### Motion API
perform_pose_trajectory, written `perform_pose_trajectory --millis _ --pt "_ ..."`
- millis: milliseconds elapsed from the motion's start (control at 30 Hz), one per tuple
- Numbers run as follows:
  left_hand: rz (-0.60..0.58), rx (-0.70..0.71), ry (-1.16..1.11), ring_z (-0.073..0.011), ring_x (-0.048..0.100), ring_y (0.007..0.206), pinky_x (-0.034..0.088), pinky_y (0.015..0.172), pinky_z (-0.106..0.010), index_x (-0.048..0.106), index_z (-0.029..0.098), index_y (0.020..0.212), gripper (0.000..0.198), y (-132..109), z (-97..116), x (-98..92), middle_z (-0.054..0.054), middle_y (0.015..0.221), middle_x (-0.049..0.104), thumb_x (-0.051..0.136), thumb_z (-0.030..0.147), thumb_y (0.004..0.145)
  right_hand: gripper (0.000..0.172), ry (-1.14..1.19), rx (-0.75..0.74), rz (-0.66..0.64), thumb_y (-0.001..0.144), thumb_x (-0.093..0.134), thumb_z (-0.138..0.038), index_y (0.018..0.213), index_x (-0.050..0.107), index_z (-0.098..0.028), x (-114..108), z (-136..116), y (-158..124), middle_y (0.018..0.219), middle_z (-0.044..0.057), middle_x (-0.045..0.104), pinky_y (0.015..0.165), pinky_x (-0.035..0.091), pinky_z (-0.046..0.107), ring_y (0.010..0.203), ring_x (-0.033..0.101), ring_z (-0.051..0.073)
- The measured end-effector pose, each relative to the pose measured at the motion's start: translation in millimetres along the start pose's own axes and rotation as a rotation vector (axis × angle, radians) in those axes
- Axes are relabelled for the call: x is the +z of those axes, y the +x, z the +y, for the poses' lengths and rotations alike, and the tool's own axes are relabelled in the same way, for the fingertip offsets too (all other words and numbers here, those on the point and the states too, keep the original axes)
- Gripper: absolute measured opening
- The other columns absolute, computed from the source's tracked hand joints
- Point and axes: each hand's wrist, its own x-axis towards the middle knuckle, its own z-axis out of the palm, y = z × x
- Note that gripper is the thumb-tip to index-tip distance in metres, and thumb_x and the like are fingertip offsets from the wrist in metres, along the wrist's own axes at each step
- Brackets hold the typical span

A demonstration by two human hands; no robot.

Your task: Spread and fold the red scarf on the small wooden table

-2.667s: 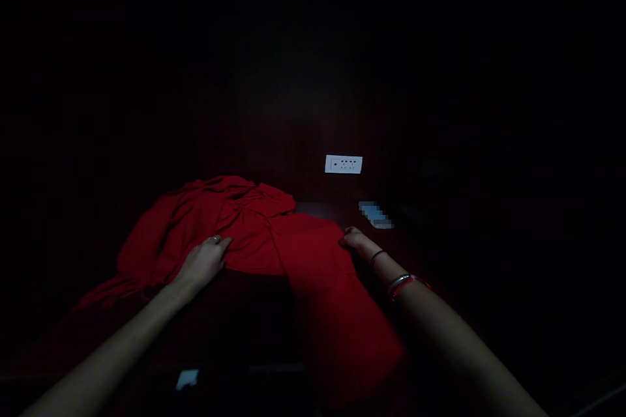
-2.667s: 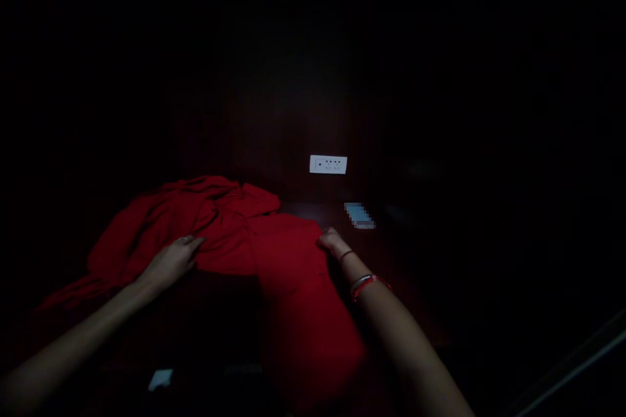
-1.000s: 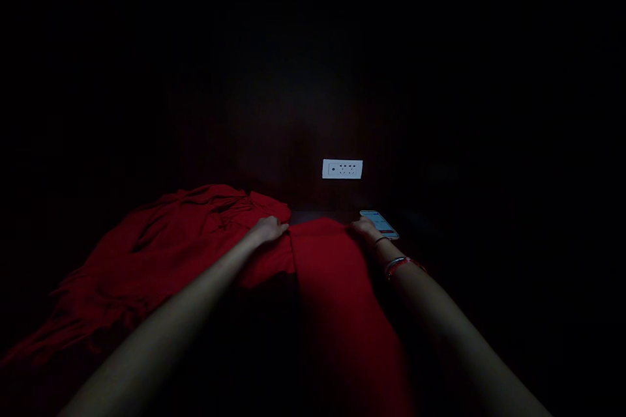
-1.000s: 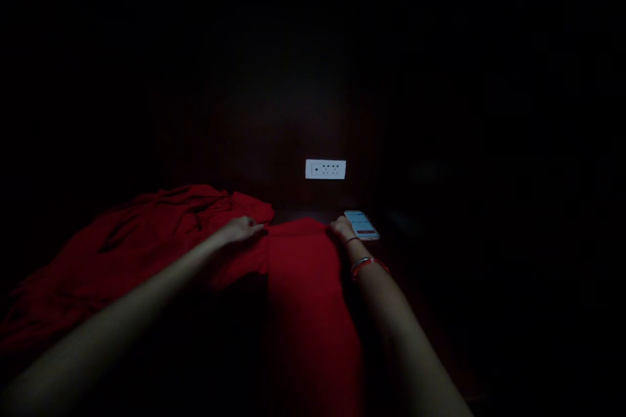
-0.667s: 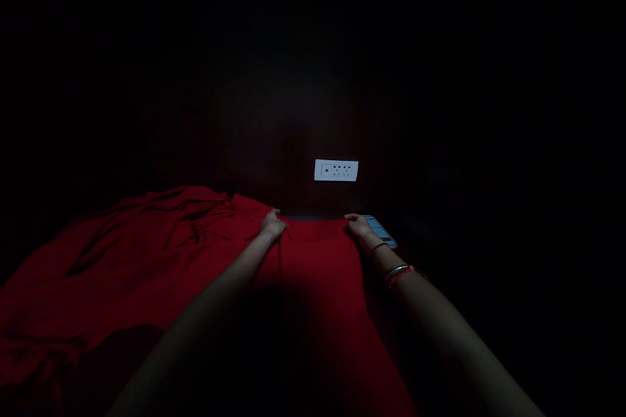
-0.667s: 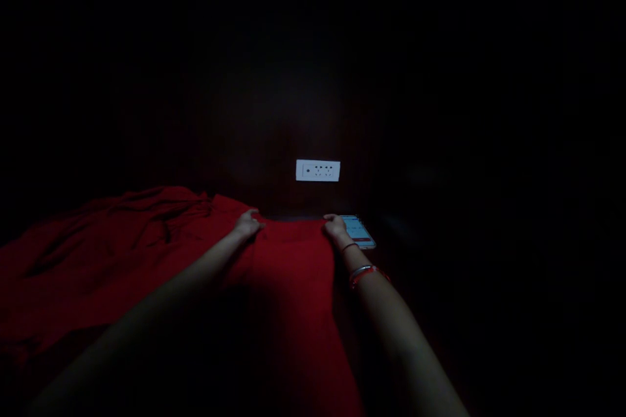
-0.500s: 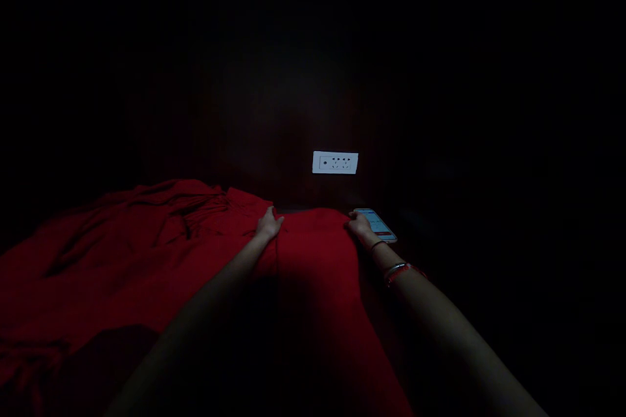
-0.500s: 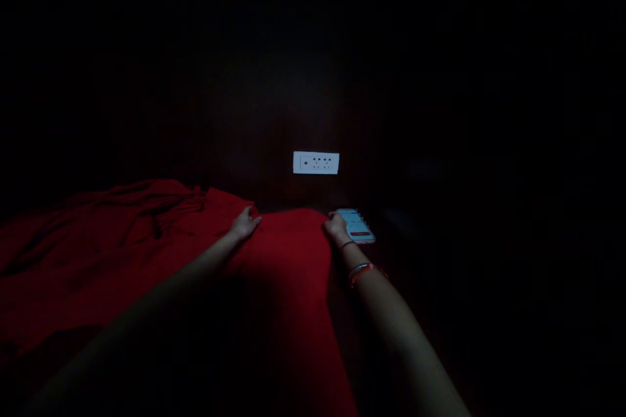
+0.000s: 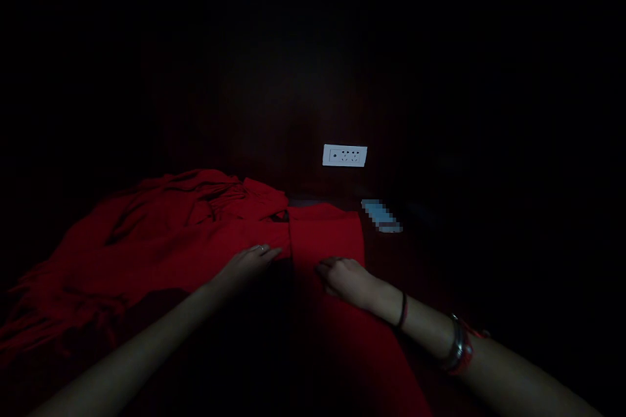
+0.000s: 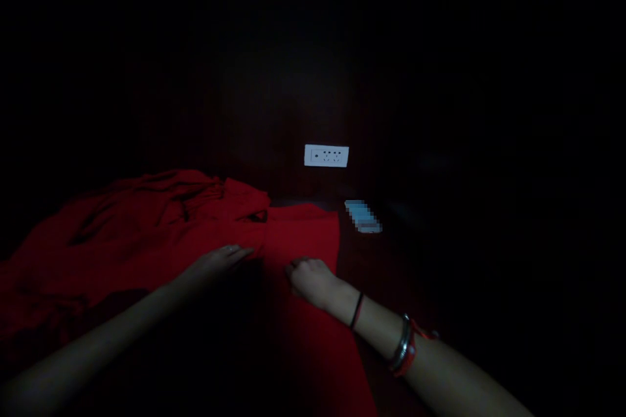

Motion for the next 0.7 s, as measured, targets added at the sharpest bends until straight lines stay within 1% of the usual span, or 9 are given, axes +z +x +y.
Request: perform_pose_trajectory --millis 100,200,267,333,433,500,533,600,700 --pt "-0.049 -0.012 0.025 -0.0194 0.049 0.093 0.038 0.081 -0.031 0.050 0.017 0.104 0.033 9 2 -3.7 -0.010 0.102 0.052 0.037 0.008 0.076 0.024 -0.124 -0.006 0.013 0.080 0.034 -0.010 0.092 0.054 -0.014 8 2 11 0.085 0.011 0.060 0.062 0.040 0.026 0.077 0.056 0.019" --pt "-0.044 -0.029 -0.010 -0.0187 0.049 0.087 0.039 0.077 -0.031 0.053 0.017 0.093 0.023 15 7 -8.7 -0.008 0.095 0.051 0.036 0.013 0.078 0.022 -0.086 -0.015 0.039 0.078 0.038 -0.011 0.091 0.055 -0.013 7 16 18 0.086 0.011 0.060 0.064 0.040 0.025 0.079 0.056 0.018" --pt "-0.013 -0.011 -0.076 -0.0173 0.048 0.086 0.038 0.077 -0.030 0.054 0.018 0.090 0.022 14 12 -11.6 -0.007 0.095 0.049 0.035 0.014 0.079 0.020 0.048 0.006 0.109 0.074 0.043 -0.011 0.091 0.056 -0.013 -1 31 18 0.088 0.010 0.061 0.068 0.039 0.024 0.081 0.056 0.017" --pt "0.008 0.055 -0.161 -0.0157 0.047 0.088 0.037 0.079 -0.028 0.053 0.018 0.089 0.021 9 16 -13.8 -0.005 0.096 0.049 0.034 0.014 0.080 0.021 0.231 0.083 0.244 0.070 0.047 -0.011 0.089 0.056 -0.013 -11 49 16 0.089 0.007 0.061 0.071 0.039 0.023 0.081 0.055 0.015" --pt "-0.028 0.177 -0.254 -0.0143 0.046 0.089 0.036 0.079 -0.025 0.052 0.017 0.088 0.021 -1 22 -16.1 -0.004 0.096 0.050 0.032 0.014 0.082 0.022 0.471 0.255 0.429 0.070 0.044 -0.010 0.088 0.057 -0.011 -25 72 14 0.087 0.006 0.062 0.069 0.041 0.022 0.079 0.056 0.014" --pt "-0.051 0.227 -0.272 -0.0148 0.045 0.093 0.035 0.081 -0.027 0.051 0.019 0.089 0.020 -8 26 -17.5 -0.004 0.102 0.050 0.032 0.017 0.083 0.023 0.536 0.291 0.469 0.071 0.042 -0.011 0.089 0.057 -0.011 -27 77 12 0.087 0.006 0.062 0.069 0.042 0.023 0.078 0.056 0.014" --pt "-0.056 0.238 -0.272 -0.0152 0.045 0.095 0.034 0.082 -0.028 0.051 0.020 0.090 0.020 -12 28 -18.4 -0.003 0.104 0.049 0.032 0.019 0.084 0.023 0.531 0.274 0.472 0.072 0.042 -0.012 0.089 0.057 -0.012 -25 75 12 0.088 0.006 0.062 0.070 0.042 0.024 0.079 0.056 0.014" --pt "-0.058 0.243 -0.267 -0.0155 0.045 0.096 0.033 0.083 -0.029 0.050 0.022 0.090 0.020 -17 31 -21.4 -0.001 0.106 0.049 0.031 0.021 0.085 0.025 0.462 0.172 0.439 0.072 0.043 -0.012 0.091 0.058 -0.013 -17 63 11 0.092 0.006 0.062 0.076 0.041 0.026 0.085 0.056 0.015" --pt "-0.054 0.214 -0.240 -0.0156 0.046 0.095 0.033 0.082 -0.029 0.051 0.021 0.089 0.020 -23 32 -29.2 -0.002 0.103 0.051 0.031 0.022 0.085 0.029 0.328 -0.059 0.269 0.071 0.043 -0.009 0.095 0.058 -0.014 -2 35 9 0.097 0.008 0.060 0.082 0.038 0.028 0.091 0.053 0.016"
